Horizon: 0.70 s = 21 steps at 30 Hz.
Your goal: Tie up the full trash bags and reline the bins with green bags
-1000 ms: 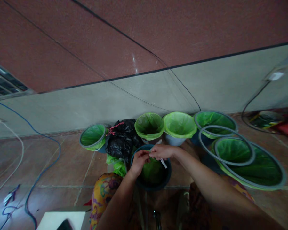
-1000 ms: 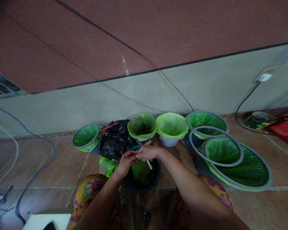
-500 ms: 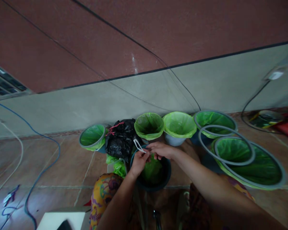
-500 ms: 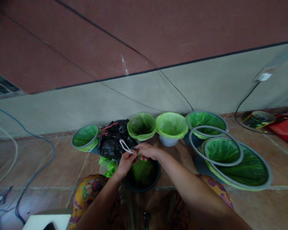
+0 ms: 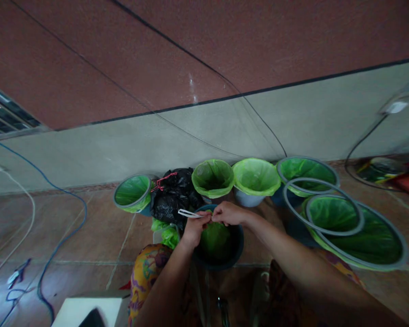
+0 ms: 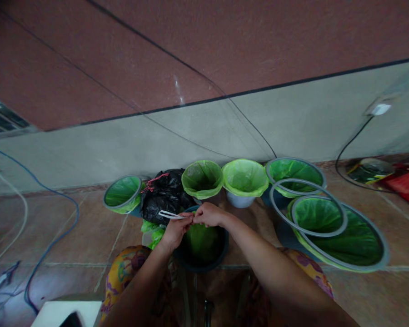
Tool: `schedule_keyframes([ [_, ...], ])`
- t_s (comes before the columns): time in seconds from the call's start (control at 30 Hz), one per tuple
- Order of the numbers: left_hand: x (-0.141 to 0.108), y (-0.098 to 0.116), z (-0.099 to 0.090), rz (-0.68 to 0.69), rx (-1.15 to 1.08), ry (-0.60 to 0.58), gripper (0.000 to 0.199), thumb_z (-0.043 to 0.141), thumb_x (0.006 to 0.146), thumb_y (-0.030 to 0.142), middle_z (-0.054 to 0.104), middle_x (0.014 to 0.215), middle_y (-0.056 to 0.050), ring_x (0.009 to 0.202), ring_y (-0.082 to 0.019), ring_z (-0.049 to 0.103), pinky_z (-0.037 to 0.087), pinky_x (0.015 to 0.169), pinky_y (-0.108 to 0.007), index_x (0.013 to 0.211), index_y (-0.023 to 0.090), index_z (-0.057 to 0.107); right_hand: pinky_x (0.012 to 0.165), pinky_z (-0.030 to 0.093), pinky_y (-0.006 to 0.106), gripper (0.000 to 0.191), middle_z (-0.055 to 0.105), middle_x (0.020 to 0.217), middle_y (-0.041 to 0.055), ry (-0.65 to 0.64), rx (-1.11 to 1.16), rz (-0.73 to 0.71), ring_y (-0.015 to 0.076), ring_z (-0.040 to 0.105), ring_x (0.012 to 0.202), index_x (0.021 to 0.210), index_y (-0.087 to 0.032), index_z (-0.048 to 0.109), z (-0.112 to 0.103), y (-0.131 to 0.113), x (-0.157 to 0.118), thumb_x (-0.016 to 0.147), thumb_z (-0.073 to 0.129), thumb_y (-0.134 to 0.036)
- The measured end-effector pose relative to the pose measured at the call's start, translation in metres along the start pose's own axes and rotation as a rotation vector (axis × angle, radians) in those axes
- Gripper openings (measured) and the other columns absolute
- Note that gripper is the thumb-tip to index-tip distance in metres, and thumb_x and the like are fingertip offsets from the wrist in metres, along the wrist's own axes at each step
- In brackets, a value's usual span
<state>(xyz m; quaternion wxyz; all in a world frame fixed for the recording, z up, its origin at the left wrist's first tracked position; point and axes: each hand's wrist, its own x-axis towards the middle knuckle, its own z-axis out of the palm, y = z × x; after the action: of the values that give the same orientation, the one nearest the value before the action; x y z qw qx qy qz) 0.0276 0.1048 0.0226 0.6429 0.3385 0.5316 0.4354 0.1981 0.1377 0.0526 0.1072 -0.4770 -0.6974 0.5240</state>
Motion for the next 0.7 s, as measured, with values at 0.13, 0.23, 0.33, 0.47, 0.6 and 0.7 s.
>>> schedule_keyframes([
  [0.13, 0.001, -0.003, -0.001, 0.155, 0.162, -0.004, 0.012, 0.078, 0.055, 0.02, 0.065, 0.062, 0.0, 0.058, -0.01, 0.053, 0.039, 0.06, -0.024, 0.062, 0.015, 0.069, 0.047, 0.037, 0.017, 0.016, 0.059, 0.057, -0.0027, -0.037, -0.101, 0.087, 0.0073, 0.053, 0.046, 0.075, -0.015, 0.07, 0.0, 0.001, -0.001, 0.077, 0.058, -0.025],
  [0.23, 0.002, -0.005, -0.001, 0.269, 0.316, -0.022, 0.006, 0.074, 0.06, 0.019, 0.064, 0.061, 0.0, 0.059, -0.011, 0.052, 0.039, 0.06, -0.024, 0.062, 0.016, 0.069, 0.05, 0.036, 0.018, 0.018, 0.059, 0.055, -0.0019, 0.003, -0.226, 0.093, 0.0083, 0.054, 0.048, 0.075, -0.015, 0.072, -0.002, -0.003, -0.003, 0.078, 0.056, -0.023],
  [0.33, 0.003, -0.005, -0.001, 0.344, 0.401, -0.04, 0.001, 0.069, 0.064, 0.018, 0.064, 0.063, 0.0, 0.061, -0.012, 0.053, 0.039, 0.061, -0.023, 0.064, 0.017, 0.069, 0.053, 0.035, 0.019, 0.02, 0.064, 0.063, -0.0002, 0.128, -0.272, 0.042, 0.0081, 0.055, 0.054, 0.082, -0.015, 0.073, -0.002, -0.01, -0.004, 0.08, 0.053, -0.018],
  [0.47, 0.002, -0.003, 0.001, 0.4, 0.448, 0.029, 0.01, 0.062, 0.066, 0.012, 0.066, 0.069, -0.001, 0.066, -0.014, 0.056, 0.043, 0.067, -0.025, 0.067, 0.019, 0.07, 0.054, 0.035, 0.018, 0.022, 0.066, 0.069, -0.0003, 0.13, -0.213, -0.018, 0.0071, 0.053, 0.055, 0.086, -0.014, 0.071, 0.002, -0.014, -0.003, 0.08, 0.05, -0.012],
  [0.6, -0.002, -0.002, 0.004, 0.449, 0.431, 0.082, 0.015, 0.059, 0.067, 0.01, 0.068, 0.075, -0.002, 0.074, -0.016, 0.06, 0.045, 0.074, -0.026, 0.069, 0.02, 0.07, 0.05, 0.034, 0.017, 0.02, 0.063, 0.067, -0.0013, 0.092, -0.087, 0.031, 0.0064, 0.051, 0.05, 0.086, -0.013, 0.068, 0.011, -0.012, 0.001, 0.083, 0.049, -0.015],
  [0.7, -0.006, -0.003, 0.007, 0.444, 0.388, 0.103, 0.012, 0.061, 0.071, 0.016, 0.068, 0.078, -0.003, 0.075, -0.016, 0.061, 0.046, 0.073, -0.026, 0.075, 0.02, 0.071, 0.046, 0.034, 0.018, 0.021, 0.059, 0.06, -0.0024, 0.067, 0.012, 0.038, 0.0065, 0.049, 0.046, 0.081, -0.013, 0.067, 0.014, -0.008, 0.005, 0.085, 0.048, -0.021],
])
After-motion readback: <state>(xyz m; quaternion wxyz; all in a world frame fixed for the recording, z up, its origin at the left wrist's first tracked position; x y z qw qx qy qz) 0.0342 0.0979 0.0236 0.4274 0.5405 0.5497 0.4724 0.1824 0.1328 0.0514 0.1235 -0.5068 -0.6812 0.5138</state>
